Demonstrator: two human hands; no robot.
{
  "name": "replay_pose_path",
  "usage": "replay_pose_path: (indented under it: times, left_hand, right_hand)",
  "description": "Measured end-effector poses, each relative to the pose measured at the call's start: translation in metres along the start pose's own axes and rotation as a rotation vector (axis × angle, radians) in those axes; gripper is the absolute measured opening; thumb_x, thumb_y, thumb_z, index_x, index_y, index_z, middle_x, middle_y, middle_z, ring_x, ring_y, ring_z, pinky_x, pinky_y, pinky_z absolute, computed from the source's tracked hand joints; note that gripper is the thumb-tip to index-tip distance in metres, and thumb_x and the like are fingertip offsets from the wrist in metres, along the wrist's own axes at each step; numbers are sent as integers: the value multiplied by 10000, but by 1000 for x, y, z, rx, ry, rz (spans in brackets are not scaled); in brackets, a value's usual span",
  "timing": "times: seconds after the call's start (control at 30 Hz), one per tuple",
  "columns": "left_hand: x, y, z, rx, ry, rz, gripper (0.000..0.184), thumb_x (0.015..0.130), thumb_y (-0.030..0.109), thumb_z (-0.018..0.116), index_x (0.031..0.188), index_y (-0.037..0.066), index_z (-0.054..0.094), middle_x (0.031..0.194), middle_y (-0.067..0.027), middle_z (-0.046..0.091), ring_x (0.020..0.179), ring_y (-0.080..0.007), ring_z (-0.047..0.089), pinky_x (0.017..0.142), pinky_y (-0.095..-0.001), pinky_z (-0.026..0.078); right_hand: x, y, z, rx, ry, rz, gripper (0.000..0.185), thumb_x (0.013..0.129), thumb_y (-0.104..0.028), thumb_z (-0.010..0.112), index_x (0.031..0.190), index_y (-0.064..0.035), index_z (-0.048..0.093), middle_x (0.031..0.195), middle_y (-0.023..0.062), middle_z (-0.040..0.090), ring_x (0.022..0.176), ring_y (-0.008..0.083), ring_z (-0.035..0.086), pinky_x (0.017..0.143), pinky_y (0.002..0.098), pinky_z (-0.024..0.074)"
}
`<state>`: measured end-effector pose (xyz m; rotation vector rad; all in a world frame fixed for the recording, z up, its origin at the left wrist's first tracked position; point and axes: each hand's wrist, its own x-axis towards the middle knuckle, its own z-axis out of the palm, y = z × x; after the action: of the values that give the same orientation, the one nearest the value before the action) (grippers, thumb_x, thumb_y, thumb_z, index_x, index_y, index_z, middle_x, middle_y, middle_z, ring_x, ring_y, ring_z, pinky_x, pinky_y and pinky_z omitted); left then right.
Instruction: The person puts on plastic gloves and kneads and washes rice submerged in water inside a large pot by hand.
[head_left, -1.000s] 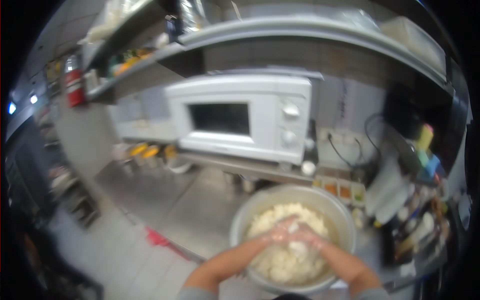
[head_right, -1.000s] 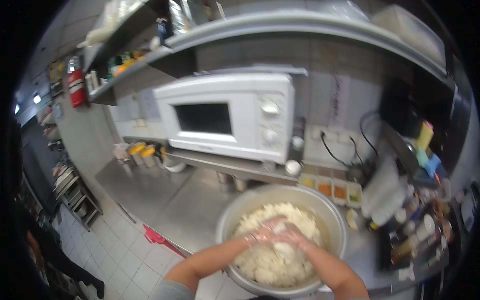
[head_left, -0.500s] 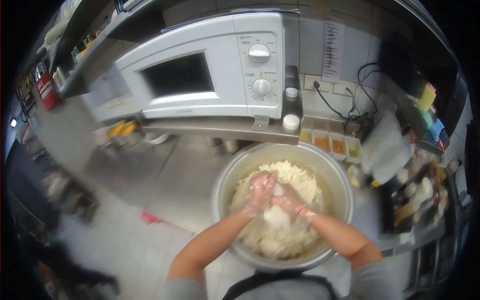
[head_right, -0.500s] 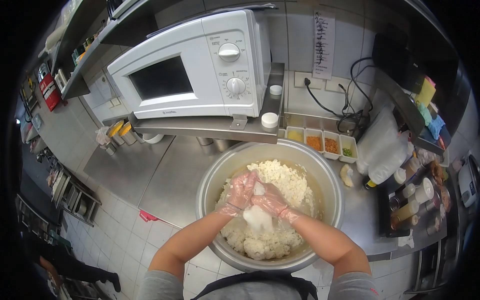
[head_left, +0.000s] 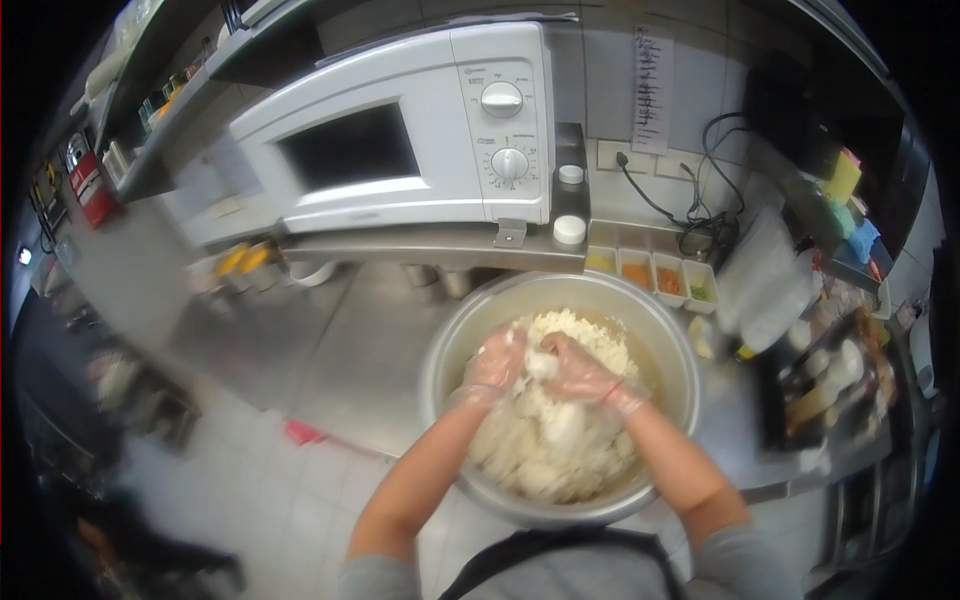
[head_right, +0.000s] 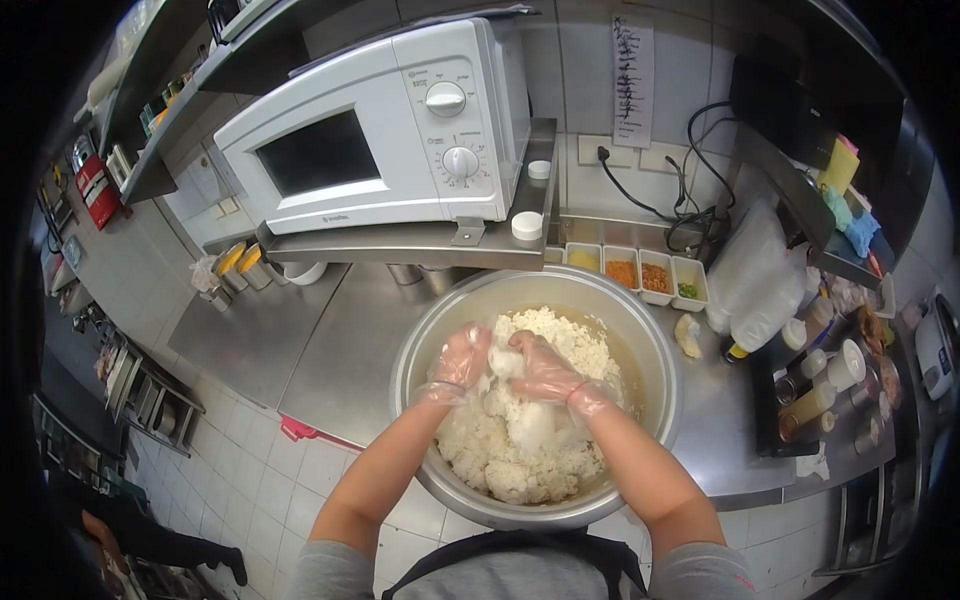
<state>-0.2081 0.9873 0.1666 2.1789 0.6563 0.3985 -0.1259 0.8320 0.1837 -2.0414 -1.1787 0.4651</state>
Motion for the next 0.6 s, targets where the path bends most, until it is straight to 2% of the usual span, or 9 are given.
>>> replay_pose_path:
  times: [0.03,0.07,0.17,0.23,0.27,0.37,0.47,0.57,0.6]
  left_hand:
    - [-4,0,-2,140,26,6,321,839,176,555,1115,27,483,919,-209,625,938,-380,601,781,-464,460]
    - [-6,-10,-1,215,-57,34,348,837,169,550,1142,27,461,975,-218,605,973,-385,589,811,-461,454]
    - [-15,-25,0,448,-336,101,443,826,140,531,1227,32,378,1141,-252,528,1041,-405,564,876,-453,440]
    - [-36,8,-13,609,-544,143,526,814,111,517,1289,41,301,1247,-284,450,1035,-426,561,891,-449,435]
    - [-24,-9,0,542,-643,-16,683,803,85,501,1391,46,156,1335,-318,335,1078,-444,534,936,-440,411]
    - [-33,-11,-1,626,-646,116,818,807,84,491,1434,34,-33,1350,-327,332,1122,-429,514,961,-419,396]
    - [-23,-27,-2,378,-821,31,880,808,57,479,1402,-47,-162,1247,-328,471,1070,-377,550,901,-419,415]
    - [-41,-7,-21,333,-807,19,905,817,73,494,1410,-3,-185,1226,-336,488,1014,-384,575,877,-413,428]
    - [-39,-17,-12,336,-763,32,909,823,91,502,1413,6,-184,1244,-339,470,1035,-383,565,883,-408,428]
  right_hand:
    - [-2,15,4,-62,-39,-79,823,659,-114,705,1371,-91,292,1308,289,372,1161,359,483,883,370,464]
    - [-7,14,6,-124,-79,-158,937,657,-110,710,1436,-107,189,1386,312,286,1218,386,441,929,380,451]
    - [-34,-32,17,-301,-317,-135,1097,649,-131,739,1464,-148,5,1445,334,125,1271,431,369,1023,433,379]
    - [-32,-48,35,-558,-442,89,1193,626,-272,777,1446,-67,-65,1434,378,40,1302,424,326,1078,411,292]
    - [-31,-51,40,-681,-505,203,1256,615,-343,796,1437,-27,-100,1428,400,-2,1317,421,304,1105,399,248]
    - [-3,-20,50,-622,-428,164,1167,614,-322,794,1466,-103,28,1418,337,234,1275,388,385,1056,388,334]
    - [37,19,62,-562,-419,45,947,620,-264,786,1417,-154,286,1292,231,483,1167,325,509,959,384,434]
    - [52,47,51,-81,-270,-6,682,620,-142,721,1265,-124,498,1111,226,596,996,328,599,853,364,487]
    - [56,58,54,-13,-210,26,646,627,-132,708,1244,-118,518,1076,205,614,983,308,606,844,359,488]
